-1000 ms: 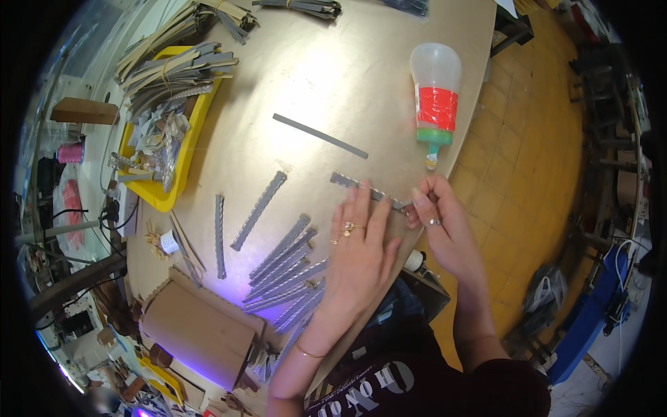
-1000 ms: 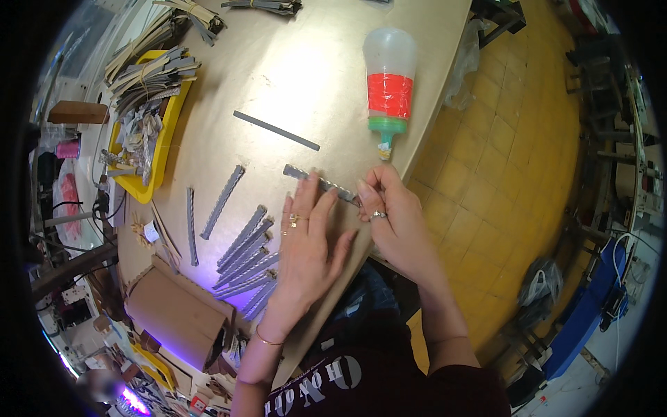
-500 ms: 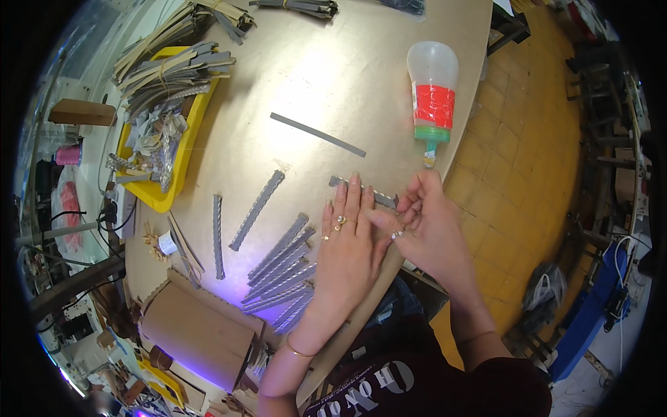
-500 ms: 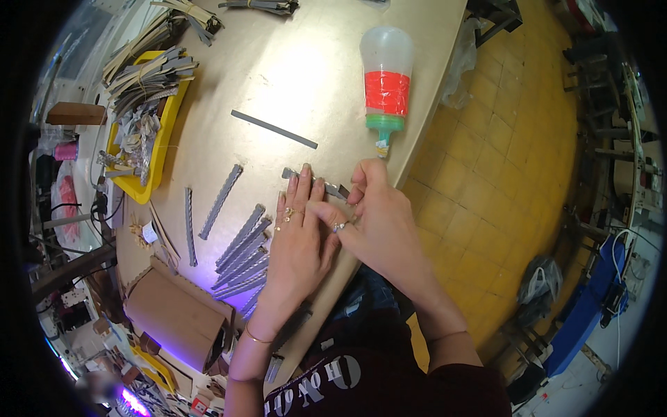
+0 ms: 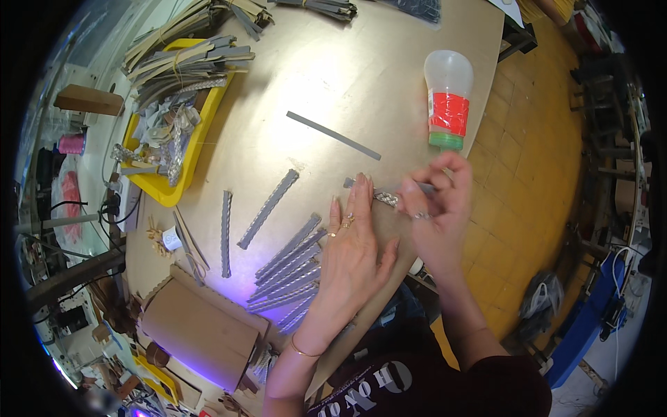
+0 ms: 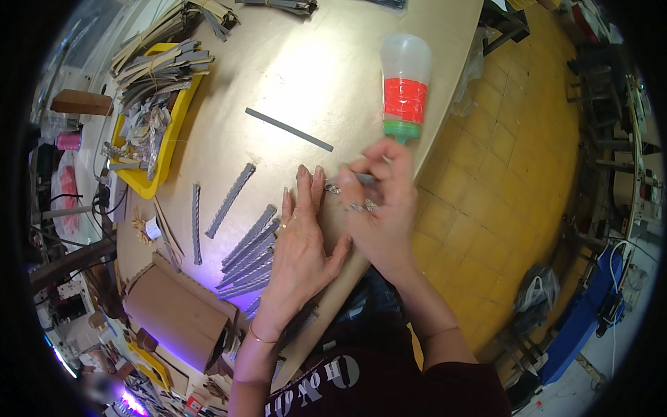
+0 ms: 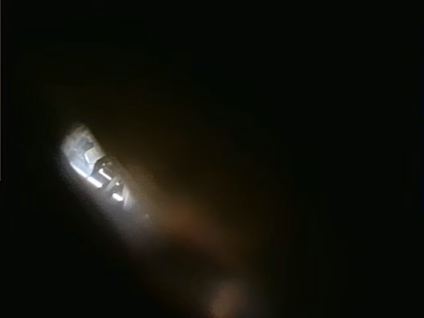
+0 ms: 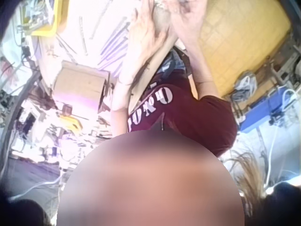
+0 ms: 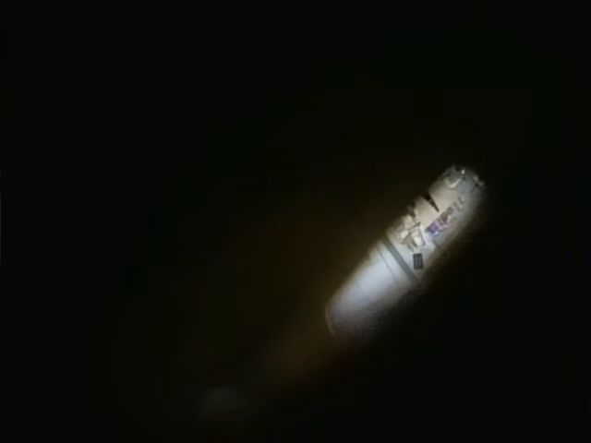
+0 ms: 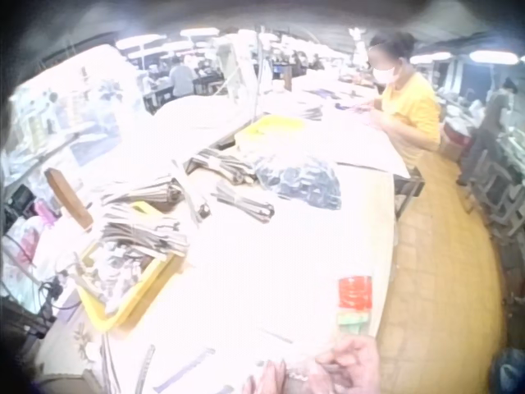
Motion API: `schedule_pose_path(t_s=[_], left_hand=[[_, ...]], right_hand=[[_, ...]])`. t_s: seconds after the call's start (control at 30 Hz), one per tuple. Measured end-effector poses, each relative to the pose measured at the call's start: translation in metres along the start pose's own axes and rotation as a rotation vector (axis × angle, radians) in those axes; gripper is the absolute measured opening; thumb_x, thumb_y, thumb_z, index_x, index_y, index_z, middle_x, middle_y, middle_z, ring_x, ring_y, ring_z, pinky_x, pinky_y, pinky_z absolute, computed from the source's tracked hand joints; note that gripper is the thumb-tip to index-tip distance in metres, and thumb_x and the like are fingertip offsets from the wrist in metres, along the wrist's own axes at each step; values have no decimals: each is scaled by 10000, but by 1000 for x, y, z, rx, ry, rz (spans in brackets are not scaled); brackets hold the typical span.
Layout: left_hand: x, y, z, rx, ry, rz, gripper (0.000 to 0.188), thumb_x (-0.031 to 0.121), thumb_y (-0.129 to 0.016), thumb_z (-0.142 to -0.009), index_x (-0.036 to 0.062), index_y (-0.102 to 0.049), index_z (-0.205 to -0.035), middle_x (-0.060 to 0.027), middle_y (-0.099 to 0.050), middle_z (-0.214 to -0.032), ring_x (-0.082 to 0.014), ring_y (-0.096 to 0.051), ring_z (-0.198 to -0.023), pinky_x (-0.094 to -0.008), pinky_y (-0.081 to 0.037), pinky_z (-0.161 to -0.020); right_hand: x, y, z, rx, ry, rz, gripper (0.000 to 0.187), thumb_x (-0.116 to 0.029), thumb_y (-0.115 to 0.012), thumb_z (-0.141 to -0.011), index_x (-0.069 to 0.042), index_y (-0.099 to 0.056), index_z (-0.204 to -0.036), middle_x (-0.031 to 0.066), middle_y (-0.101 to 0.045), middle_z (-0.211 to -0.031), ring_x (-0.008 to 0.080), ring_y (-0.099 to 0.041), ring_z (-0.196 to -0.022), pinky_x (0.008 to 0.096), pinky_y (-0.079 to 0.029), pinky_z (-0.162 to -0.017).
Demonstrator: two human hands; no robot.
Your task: The person assembles short twisted cords by applying glue from a bottle to one end and attaching a small metal piece. They repeat this process for multiple cords, placing finished units on the table.
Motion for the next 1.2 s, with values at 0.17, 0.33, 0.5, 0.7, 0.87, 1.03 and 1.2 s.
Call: schedule_pose_path(t_s=[0.17, 0.33, 0.5, 0.7, 0.87, 1.03, 1.2], left_hand=[[1, -6, 0, -41, 28, -14, 874, 163, -643, -836, -93, -120, -1487, -276, -311, -1514, -427, -326, -1400, -538, -176, -1183], [1, -8, 0, -56, 41, -77, 760, 154, -582, -876, -84, -188, -1481, -266, -305, -1523, -414, -294, -1420, -530, -177, -1184], [2, -8, 0, -63, 44, -102, 675, 132, -568, -888, -59, -263, -1459, -246, -304, -1534, -407, -293, -1425, -533, -184, -1178], [3, -10, 1, -60, 46, -143, 617, 139, -575, -890, -45, -336, -1429, -238, -303, -1540, -399, -291, -1430, -531, -183, -1178], [3, -12, 1, -75, 53, -166, 620, 152, -569, -898, -42, -330, -1437, -237, -303, -1541, -392, -291, -1432, -523, -177, -1181], [3, -12, 0, -100, 37, -189, 617, 166, -566, -903, -40, -342, -1440, -238, -291, -1546, -393, -291, -1432, -519, -174, -1182], [3, -10, 0, -137, 21, -180, 596, 175, -575, -899, -6, -386, -1434, -250, -268, -1552, -412, -285, -1429, -525, -166, -1183]], right_hand=[[9, 39, 12, 7, -52, 150, 252, -18, -659, -897, -9, -458, -1050, 51, -606, -799, 66, -588, -725, 205, -493, -635], [9, 46, 22, 13, 61, 354, 226, -54, -702, -879, 1, -493, -946, 58, -600, -748, 73, -584, -658, 218, -486, -581], [11, 46, 28, 49, 108, 374, 253, -65, -713, -869, -5, -483, -953, 69, -611, -720, 97, -586, -617, 239, -490, -567], [17, 45, 33, 44, 173, 406, 286, -32, -714, -857, -25, -449, -965, 59, -602, -735, 97, -569, -632, 242, -487, -589], [19, 42, 36, 23, 180, 443, 286, -3, -701, -863, -26, -427, -942, 43, -573, -776, 77, -525, -685, 233, -468, -625], [17, 41, 37, 36, 245, 516, 298, -15, -729, -836, -31, -446, -926, 50, -589, -776, 92, -541, -664, 246, -477, -620], [18, 40, 39, 47, 287, 551, 307, -16, -743, -813, -42, -463, -936, 50, -593, -770, 107, -561, -662, 256, -487, -617]])
Point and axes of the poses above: each hand's wrist, its own z-axis away from the middle knuckle, its own y-axis out of the back of the hand, x = y × z, the point moved 7 cm from there along -z, towards the middle knuckle
